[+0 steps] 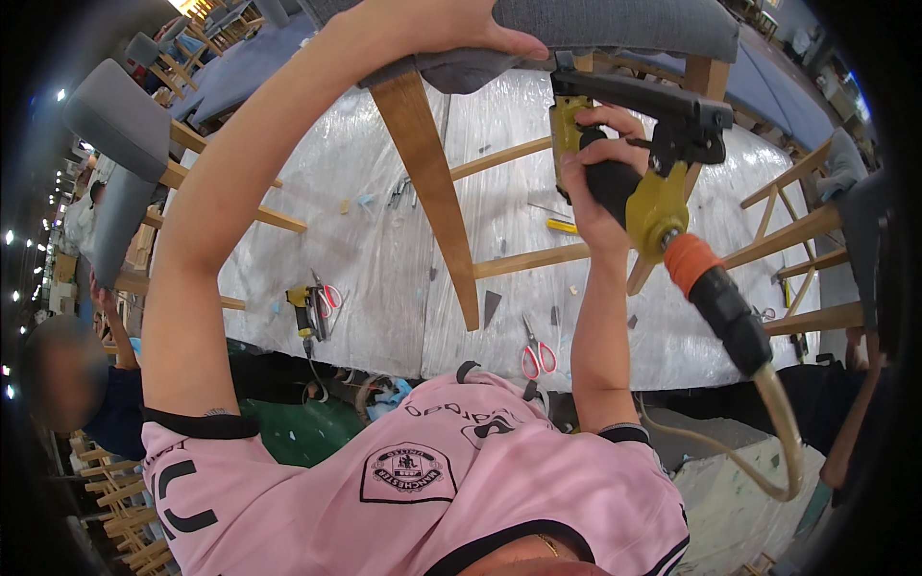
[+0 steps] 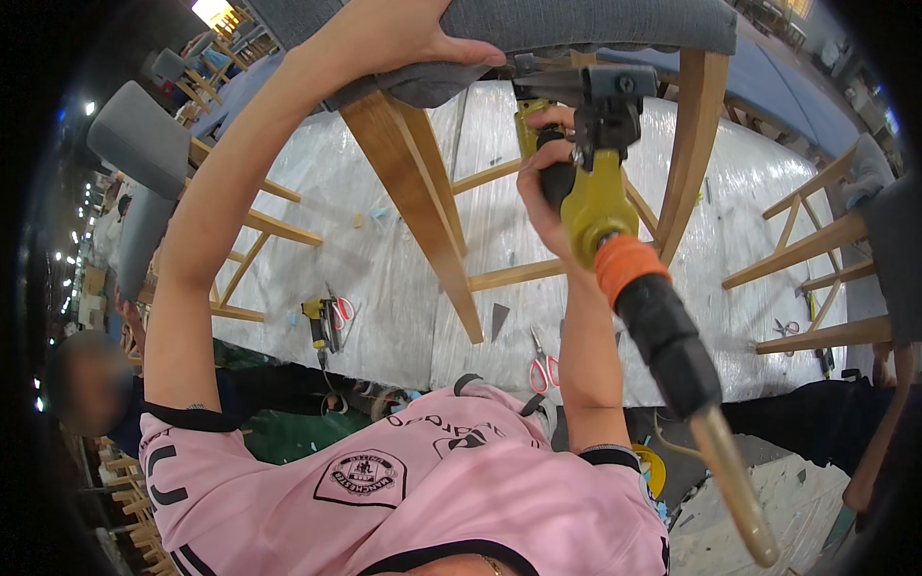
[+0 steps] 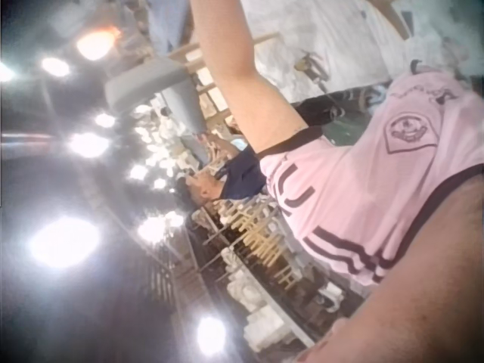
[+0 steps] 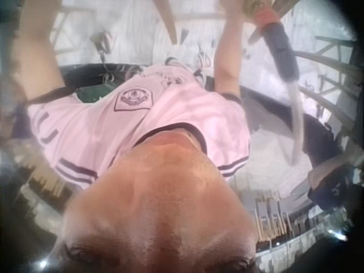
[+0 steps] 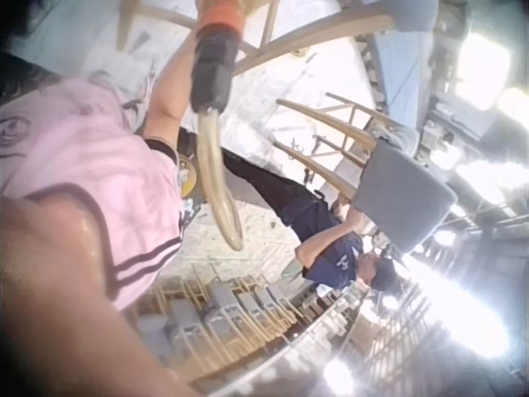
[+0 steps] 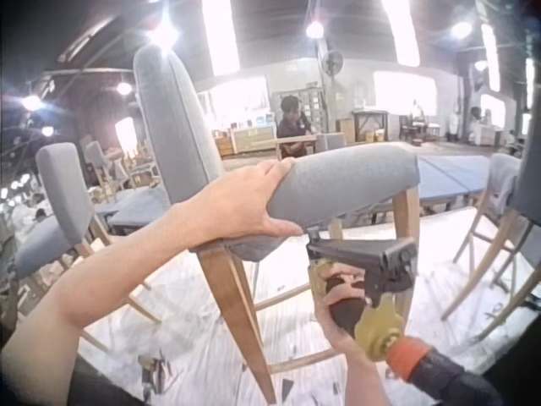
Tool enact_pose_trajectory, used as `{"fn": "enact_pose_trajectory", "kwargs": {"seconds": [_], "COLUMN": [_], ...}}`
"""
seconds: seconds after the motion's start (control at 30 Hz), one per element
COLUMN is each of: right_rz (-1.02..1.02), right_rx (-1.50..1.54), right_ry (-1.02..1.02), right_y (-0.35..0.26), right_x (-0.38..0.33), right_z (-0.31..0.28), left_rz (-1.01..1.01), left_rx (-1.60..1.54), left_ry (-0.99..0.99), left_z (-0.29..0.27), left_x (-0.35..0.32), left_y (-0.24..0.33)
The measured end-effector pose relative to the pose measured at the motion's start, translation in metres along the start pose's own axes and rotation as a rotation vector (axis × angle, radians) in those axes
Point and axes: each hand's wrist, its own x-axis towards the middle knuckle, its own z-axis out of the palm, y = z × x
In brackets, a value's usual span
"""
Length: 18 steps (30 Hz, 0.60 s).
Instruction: The person stretches and secures gray fabric over a wooden chair frame using a staple gun, scissors, and a screwdriver. They repeatedly pull the fabric taut, staple it to the underside, trim excess material, and adjust the fit around the seat and backrest.
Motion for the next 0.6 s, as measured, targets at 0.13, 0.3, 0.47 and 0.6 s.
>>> {"fn": "enact_pose_trajectory", "kwargs": {"seconds": [0.13,0.3,0.47,0.6], "right_rz": [0.343,0.458,0.249,0.190], "right_rx": [0.281,0.179,-0.063,-0.016], "right_ry": [0.077,0.050,-0.005,0.039], "right_y": [-0.014,-0.014,-0.012,-0.015], "right_x": [-0.009,-0.017,-0.026,-0.030], "right_z": [0.020,0.027,0.023,0.019], "left_rz": [0.088,0.101,0.141,0.158], "left_rx": [0.194,0.367,0.418,0.491], "left_ry": [0.188,0.273,0.281,0.322], "left_z": [0.017,0.028,0.022,0.024], "left_x": [-0.018,-0.026,-0.032,-0.035], "left_y": [0.010,0.028,0.042,0.051]}}
